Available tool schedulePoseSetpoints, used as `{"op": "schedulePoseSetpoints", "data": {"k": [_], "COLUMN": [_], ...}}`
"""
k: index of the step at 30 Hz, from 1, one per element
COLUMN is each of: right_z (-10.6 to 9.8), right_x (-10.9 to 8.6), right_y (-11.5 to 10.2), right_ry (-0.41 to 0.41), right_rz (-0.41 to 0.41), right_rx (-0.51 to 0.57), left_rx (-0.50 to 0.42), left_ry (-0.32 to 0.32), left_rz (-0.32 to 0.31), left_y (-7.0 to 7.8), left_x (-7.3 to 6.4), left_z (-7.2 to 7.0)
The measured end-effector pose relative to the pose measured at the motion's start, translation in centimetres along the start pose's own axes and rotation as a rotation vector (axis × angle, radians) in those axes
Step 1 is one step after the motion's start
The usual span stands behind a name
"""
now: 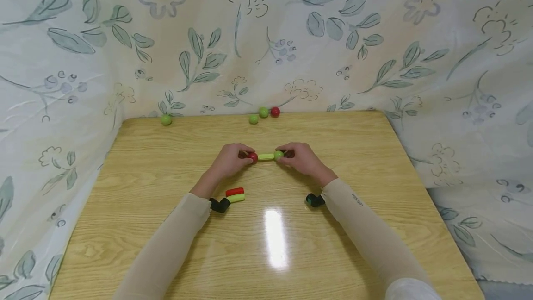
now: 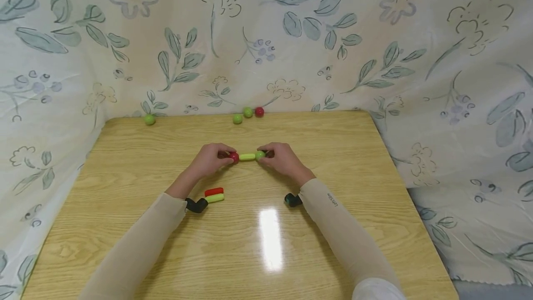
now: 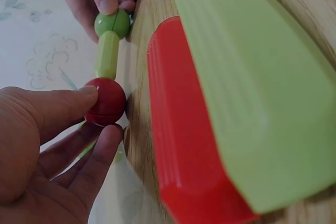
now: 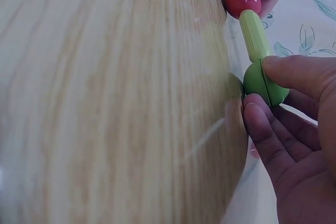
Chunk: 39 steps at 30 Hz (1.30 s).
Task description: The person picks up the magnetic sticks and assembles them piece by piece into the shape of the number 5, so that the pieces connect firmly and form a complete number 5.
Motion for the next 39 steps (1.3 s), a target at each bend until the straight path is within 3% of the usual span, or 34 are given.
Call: {"op": "schedulePoseSetpoints", "data": {"k": [8,14,21,30,39], "right_z": [0.1,-1.4,-4.4,-6.8,-7.8], "right_x": [0.0,-0.8,-3.0,-6.6,-9.7], "right_y": [-0.5,-1.0,-0.9,0.2,1.4], "right_ry": [-0.031,-0.002,0.066,0.04,0.022], "right_rz": [0.023,0.044,0.04,0.05,0.089], "right_rx": [-0.011,-0.033,-0.058,-0.125,-0.163], "left_rx": [-0.003,-0.013,-0.015,-0.026,-0.009], "left_ry": [-0.005,-0.006,0.007,-0.023,-0.037], "left_rz": [0.002,0.003,0.011,0.001,0.016], "left_y": [-0.2,-0.4,-0.4,-0.5,-0.5], "left_x": [-0.3,-0.4,-0.4,-0.1,0.3], "left_z": [-0.2,-0.2,-0.3,-0.1,-0.2]}}
Point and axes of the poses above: each hand's wrist, its own x-axis towards the middle knuckle, its own z-axis out of the palm, y = z × x, the point moved 1 cm from there along x, towards the middle knuckle, and after that the axes turned 4 degrees about -y, right-handed, at the moved point
